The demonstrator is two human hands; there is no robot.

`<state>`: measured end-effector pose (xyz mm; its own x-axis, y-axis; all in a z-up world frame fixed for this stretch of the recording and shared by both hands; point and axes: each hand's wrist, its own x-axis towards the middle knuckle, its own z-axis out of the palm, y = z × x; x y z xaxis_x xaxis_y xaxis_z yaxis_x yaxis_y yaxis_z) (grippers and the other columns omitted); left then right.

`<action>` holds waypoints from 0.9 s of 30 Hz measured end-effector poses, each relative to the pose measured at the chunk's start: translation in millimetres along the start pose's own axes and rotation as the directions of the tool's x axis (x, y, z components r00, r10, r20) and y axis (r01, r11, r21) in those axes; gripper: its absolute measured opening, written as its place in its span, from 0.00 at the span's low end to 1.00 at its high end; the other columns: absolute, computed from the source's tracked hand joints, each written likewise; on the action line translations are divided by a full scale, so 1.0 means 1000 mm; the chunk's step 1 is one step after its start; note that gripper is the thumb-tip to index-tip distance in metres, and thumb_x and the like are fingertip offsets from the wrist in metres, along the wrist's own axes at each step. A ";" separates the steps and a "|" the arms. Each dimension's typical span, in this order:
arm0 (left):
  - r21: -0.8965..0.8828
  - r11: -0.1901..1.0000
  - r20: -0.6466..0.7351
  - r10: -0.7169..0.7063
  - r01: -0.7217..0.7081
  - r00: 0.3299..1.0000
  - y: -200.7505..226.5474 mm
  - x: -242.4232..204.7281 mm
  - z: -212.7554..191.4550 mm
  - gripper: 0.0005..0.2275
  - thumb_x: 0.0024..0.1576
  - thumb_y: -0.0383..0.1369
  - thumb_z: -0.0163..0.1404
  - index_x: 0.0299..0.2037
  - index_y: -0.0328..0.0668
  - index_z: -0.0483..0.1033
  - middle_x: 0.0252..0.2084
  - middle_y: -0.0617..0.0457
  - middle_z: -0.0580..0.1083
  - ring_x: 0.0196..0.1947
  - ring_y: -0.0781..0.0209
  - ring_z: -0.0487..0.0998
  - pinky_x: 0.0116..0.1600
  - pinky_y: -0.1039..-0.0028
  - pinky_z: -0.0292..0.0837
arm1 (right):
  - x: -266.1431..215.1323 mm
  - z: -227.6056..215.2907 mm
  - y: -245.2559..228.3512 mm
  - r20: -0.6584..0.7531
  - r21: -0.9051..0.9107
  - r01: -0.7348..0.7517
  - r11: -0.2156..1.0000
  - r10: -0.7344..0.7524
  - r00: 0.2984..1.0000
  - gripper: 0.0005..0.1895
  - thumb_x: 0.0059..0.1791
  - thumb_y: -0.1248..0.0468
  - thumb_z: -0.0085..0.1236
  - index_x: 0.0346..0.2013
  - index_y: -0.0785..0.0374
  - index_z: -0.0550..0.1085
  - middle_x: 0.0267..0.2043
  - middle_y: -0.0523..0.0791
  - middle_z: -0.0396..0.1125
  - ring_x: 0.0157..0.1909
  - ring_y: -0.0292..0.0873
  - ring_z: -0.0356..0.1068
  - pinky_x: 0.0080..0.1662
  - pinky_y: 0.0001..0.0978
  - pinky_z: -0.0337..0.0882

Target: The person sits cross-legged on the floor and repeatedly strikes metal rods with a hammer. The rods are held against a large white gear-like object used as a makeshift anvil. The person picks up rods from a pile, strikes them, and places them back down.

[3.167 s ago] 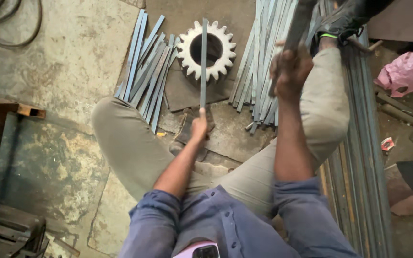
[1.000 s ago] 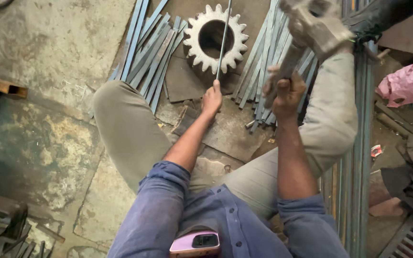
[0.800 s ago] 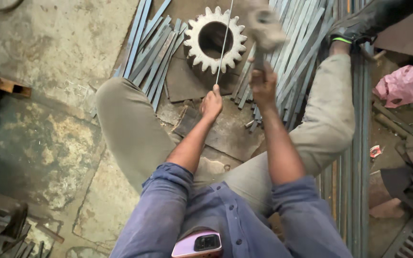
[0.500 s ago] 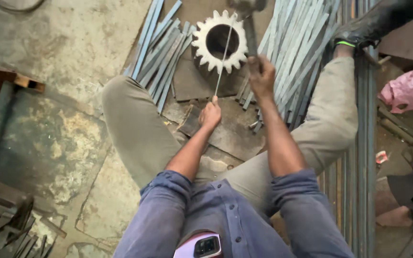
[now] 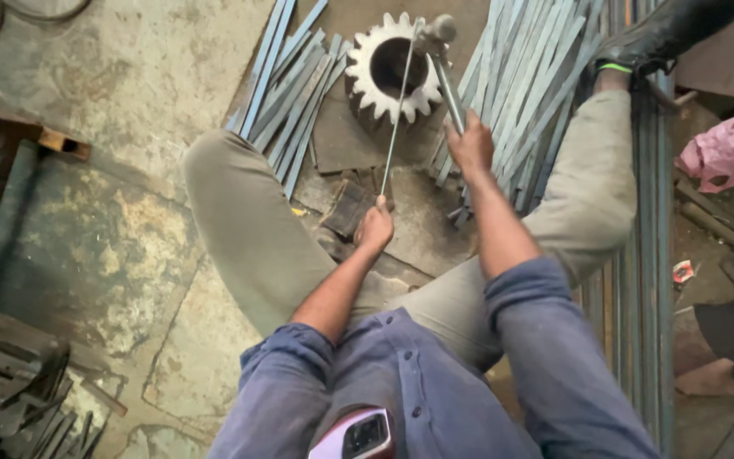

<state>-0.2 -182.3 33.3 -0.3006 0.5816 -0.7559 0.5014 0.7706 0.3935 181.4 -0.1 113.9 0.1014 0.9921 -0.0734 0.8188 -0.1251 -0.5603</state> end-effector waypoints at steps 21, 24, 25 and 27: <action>-0.927 0.336 0.371 0.756 0.167 0.539 0.248 -0.029 -0.172 0.21 0.68 0.44 0.38 0.56 0.31 0.70 0.47 0.41 0.81 0.39 0.57 0.84 0.36 0.75 0.74 | -0.049 0.036 0.061 0.128 -0.153 -0.170 0.973 0.190 0.973 0.18 0.46 0.55 0.66 0.43 0.62 0.73 0.37 0.56 0.74 0.42 0.64 0.74 0.42 0.57 0.72; -0.948 0.260 0.319 0.791 0.185 0.522 0.260 -0.032 -0.171 0.22 0.68 0.48 0.40 0.56 0.33 0.66 0.49 0.39 0.80 0.42 0.55 0.84 0.42 0.71 0.77 | -0.050 0.035 0.065 0.143 -0.124 -0.163 0.979 0.180 0.973 0.18 0.46 0.52 0.67 0.39 0.63 0.74 0.35 0.56 0.74 0.41 0.63 0.74 0.43 0.56 0.72; -0.947 0.253 0.319 0.793 0.196 0.520 0.262 -0.031 -0.171 0.21 0.67 0.49 0.40 0.55 0.35 0.66 0.49 0.38 0.80 0.41 0.55 0.83 0.42 0.70 0.77 | -0.047 0.035 0.066 0.148 -0.113 -0.162 0.980 0.178 0.973 0.19 0.47 0.51 0.68 0.38 0.64 0.74 0.34 0.55 0.74 0.41 0.63 0.74 0.43 0.55 0.72; -0.946 0.240 0.319 0.796 0.217 0.515 0.268 -0.029 -0.172 0.21 0.66 0.50 0.39 0.52 0.38 0.65 0.48 0.37 0.80 0.40 0.54 0.83 0.42 0.68 0.78 | -0.042 0.040 0.068 0.248 -0.042 -0.263 0.964 0.265 0.932 0.21 0.44 0.49 0.71 0.34 0.63 0.76 0.30 0.53 0.73 0.35 0.57 0.75 0.39 0.49 0.72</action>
<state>3.4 51.9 251.0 0.5032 0.8293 -0.2431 -0.7128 0.5573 0.4257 210.0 -50.3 46.4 0.1715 0.8905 -0.4214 0.7862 -0.3815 -0.4861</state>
